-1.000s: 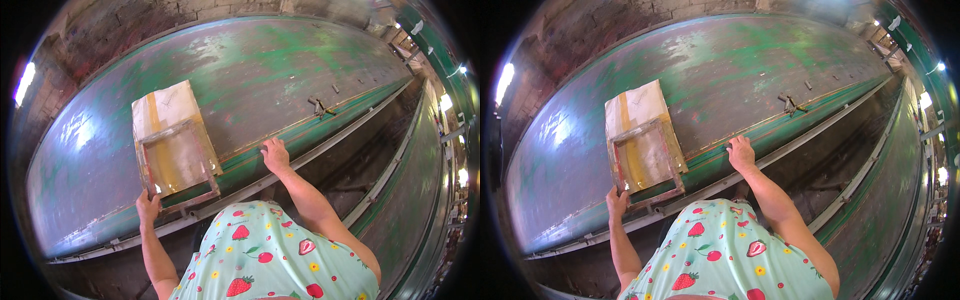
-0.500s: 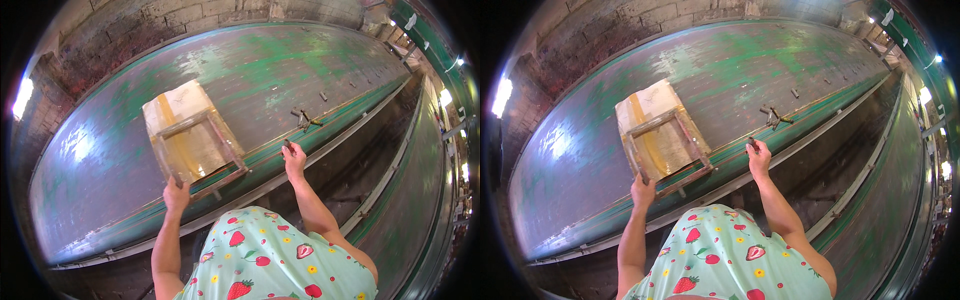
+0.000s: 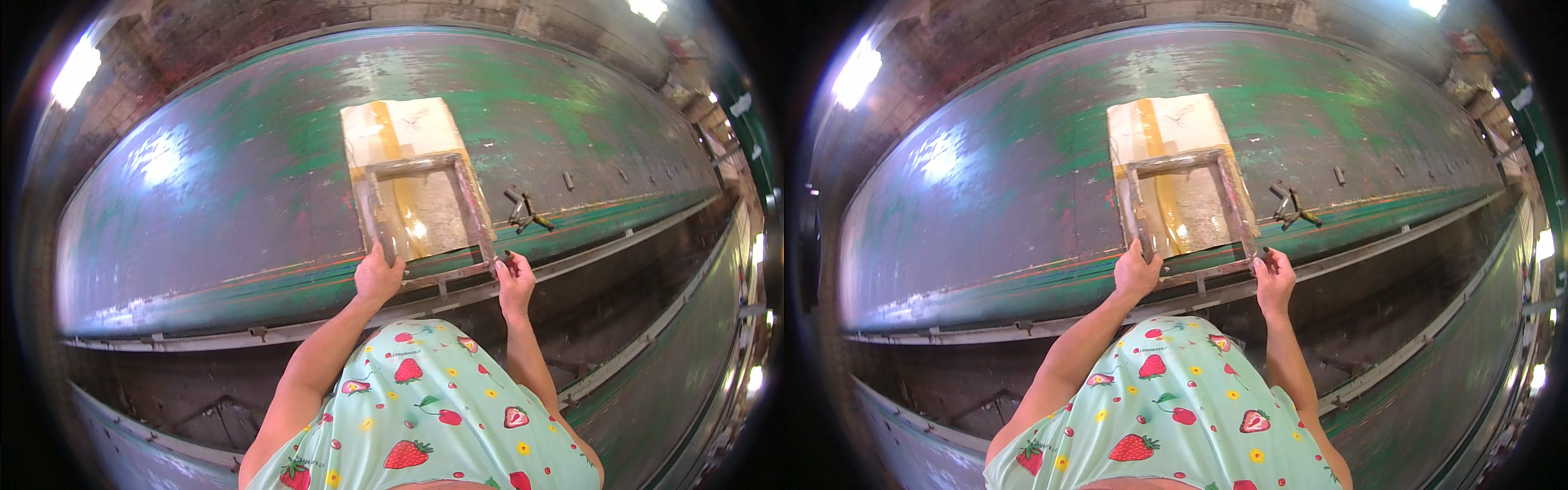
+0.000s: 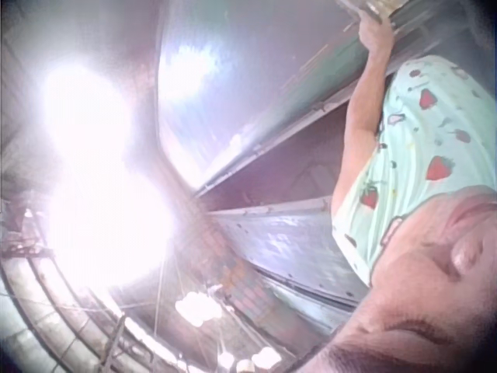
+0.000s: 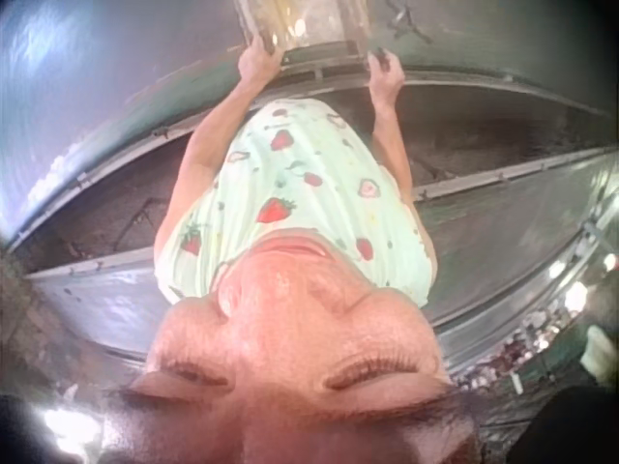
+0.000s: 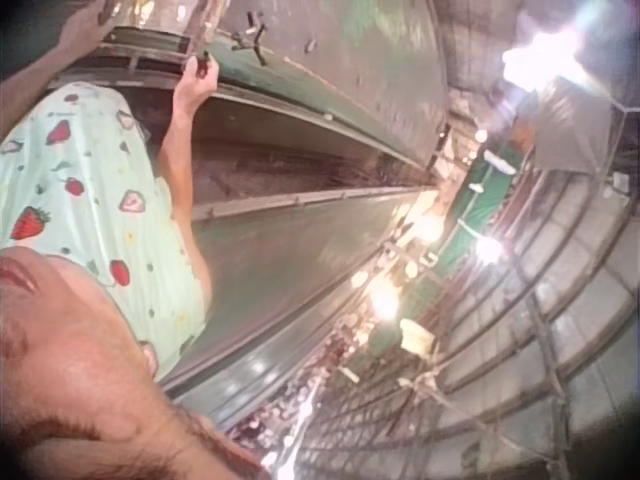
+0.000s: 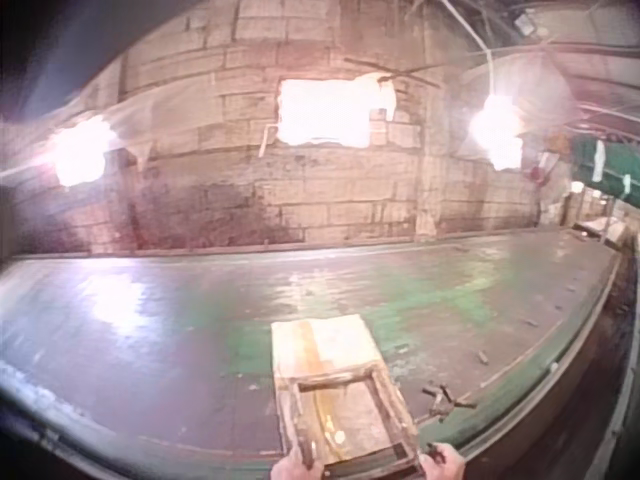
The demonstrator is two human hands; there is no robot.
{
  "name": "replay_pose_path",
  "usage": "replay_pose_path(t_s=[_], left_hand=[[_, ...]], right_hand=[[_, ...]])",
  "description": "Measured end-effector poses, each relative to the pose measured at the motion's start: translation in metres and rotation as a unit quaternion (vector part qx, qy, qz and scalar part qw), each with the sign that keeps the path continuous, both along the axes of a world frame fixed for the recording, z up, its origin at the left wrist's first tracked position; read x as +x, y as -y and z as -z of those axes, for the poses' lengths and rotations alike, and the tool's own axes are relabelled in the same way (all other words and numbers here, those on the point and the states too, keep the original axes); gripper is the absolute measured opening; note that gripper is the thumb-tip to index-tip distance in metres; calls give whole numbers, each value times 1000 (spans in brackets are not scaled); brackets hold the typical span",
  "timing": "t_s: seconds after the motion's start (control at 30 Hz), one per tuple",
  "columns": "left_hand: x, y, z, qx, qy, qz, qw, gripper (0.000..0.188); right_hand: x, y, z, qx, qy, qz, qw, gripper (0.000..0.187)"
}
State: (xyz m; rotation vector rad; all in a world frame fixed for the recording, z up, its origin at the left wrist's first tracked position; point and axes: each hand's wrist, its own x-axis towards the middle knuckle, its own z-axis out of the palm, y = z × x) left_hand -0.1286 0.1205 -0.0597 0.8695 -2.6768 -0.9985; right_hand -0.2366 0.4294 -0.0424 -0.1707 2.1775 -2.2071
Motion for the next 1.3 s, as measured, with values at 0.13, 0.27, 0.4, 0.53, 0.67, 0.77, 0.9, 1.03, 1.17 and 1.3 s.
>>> replay_pose_path(t_s=[0.13,0.27,0.4,0.53,0.67,0.77,0.9,1.03,1.17,1.3], left_hand=[[2,-6,4,6,-15,7,1000,79],[5,-5,8,-3,-37,16,999,82],[3,-5,10,-4,-38,31,999,85],[0,-6,4,13,-13,41,999,87],[-2,-6,-5,47,-2,57,997,91],[0,-1,-10,87,36,62,994,96],[5,4,-4,80,21,56,995,96],[11,10,6,81,5,55,995,97],[12,11,7,84,-38,59,994,99],[13,11,1,122,-26,51,991,96]], right_hand=[[0,0,-1,43,-30,-36,998,29],[7,9,-2,46,-29,-79,995,29],[18,22,1,48,-21,-94,994,31],[35,34,5,46,-32,-101,993,32],[49,41,5,58,-35,-88,994,32],[55,42,1,83,-59,-81,992,32],[60,34,-7,109,-73,-63,989,31],[62,23,-6,93,-70,-37,992,34],[69,21,1,78,-53,-31,995,40],[76,24,5,115,-70,-52,989,40]])
